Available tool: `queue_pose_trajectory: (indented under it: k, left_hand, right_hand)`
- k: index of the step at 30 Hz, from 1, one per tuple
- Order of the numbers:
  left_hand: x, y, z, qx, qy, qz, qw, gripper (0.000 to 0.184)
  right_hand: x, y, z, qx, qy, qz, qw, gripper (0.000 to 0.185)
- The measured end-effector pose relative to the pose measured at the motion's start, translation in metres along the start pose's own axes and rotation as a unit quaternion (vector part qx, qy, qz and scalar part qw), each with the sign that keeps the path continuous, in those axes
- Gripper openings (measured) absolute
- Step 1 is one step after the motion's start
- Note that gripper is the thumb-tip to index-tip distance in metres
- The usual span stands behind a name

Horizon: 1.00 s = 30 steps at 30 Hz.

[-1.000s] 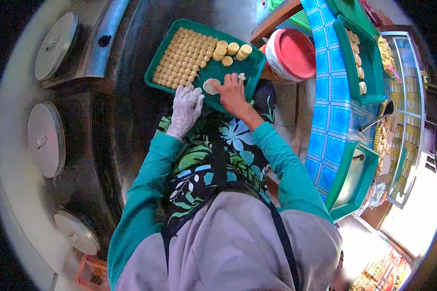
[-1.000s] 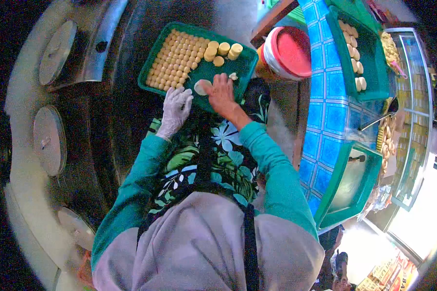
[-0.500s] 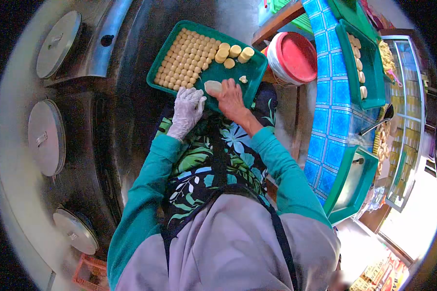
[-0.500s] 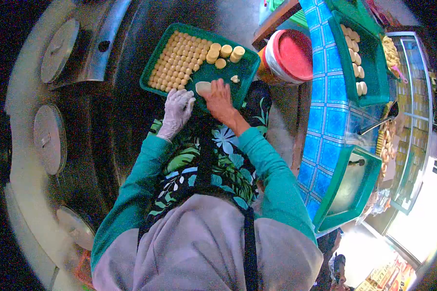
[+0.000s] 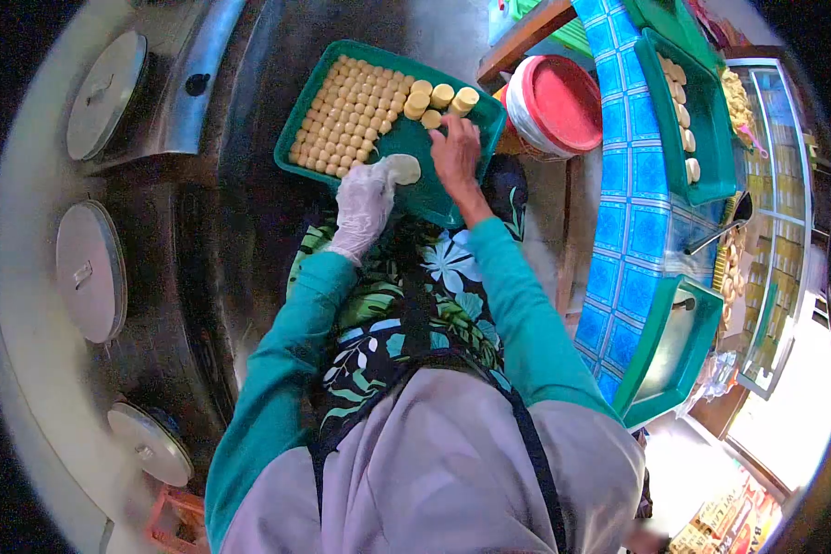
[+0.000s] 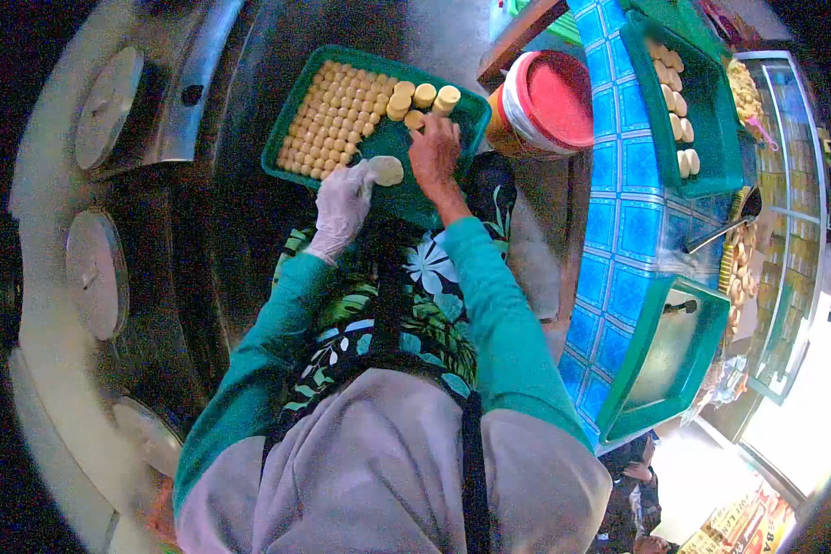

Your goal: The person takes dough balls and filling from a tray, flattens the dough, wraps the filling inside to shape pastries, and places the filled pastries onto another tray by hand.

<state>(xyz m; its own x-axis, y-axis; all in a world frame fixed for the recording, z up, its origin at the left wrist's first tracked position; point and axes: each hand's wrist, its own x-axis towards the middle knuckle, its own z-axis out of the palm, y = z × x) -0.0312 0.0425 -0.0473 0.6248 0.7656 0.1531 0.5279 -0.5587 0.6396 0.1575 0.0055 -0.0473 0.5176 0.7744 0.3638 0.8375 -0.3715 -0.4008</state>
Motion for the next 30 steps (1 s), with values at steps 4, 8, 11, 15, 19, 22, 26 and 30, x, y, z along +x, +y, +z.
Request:
queue_pose_trajectory:
  k: [4, 8, 11, 15, 19, 22, 26, 30]
  left_hand:
    - [0.014, 0.006, 0.003, 0.143, -0.040, -0.023, 0.989, 0.019]
    - [0.020, 0.006, 0.015, 0.150, -0.041, -0.053, 0.986, 0.020]
    - [0.020, 0.003, 0.020, 0.154, -0.031, -0.061, 0.986, 0.020]
    - [0.025, 0.005, 0.023, 0.142, -0.055, -0.104, 0.983, 0.018]
    - [0.033, 0.011, 0.020, 0.074, -0.084, -0.193, 0.975, 0.017]
    - [0.039, 0.013, 0.019, 0.043, -0.076, -0.209, 0.974, 0.017]
    - [0.042, 0.015, 0.020, 0.065, -0.081, -0.233, 0.967, 0.018]
    - [0.038, 0.014, 0.018, 0.043, -0.078, -0.207, 0.974, 0.019]
  right_hand:
    - [0.012, -0.011, 0.024, -0.017, 0.025, 0.061, 0.998, 0.033]
    - [0.015, -0.007, 0.043, -0.056, 0.085, 0.056, 0.993, 0.030]
    - [0.009, -0.003, 0.037, -0.046, 0.072, 0.061, 0.994, 0.019]
    - [0.004, 0.007, 0.021, -0.028, 0.104, 0.024, 0.994, 0.008]
    - [0.003, 0.004, 0.012, -0.014, 0.082, 0.068, 0.994, 0.011]
    - [0.010, 0.004, 0.026, 0.003, 0.075, 0.116, 0.990, 0.013]
    - [0.015, 0.002, 0.044, -0.090, 0.084, 0.127, 0.984, 0.024]
    - [0.015, 0.003, 0.048, -0.105, 0.116, 0.157, 0.975, 0.027]
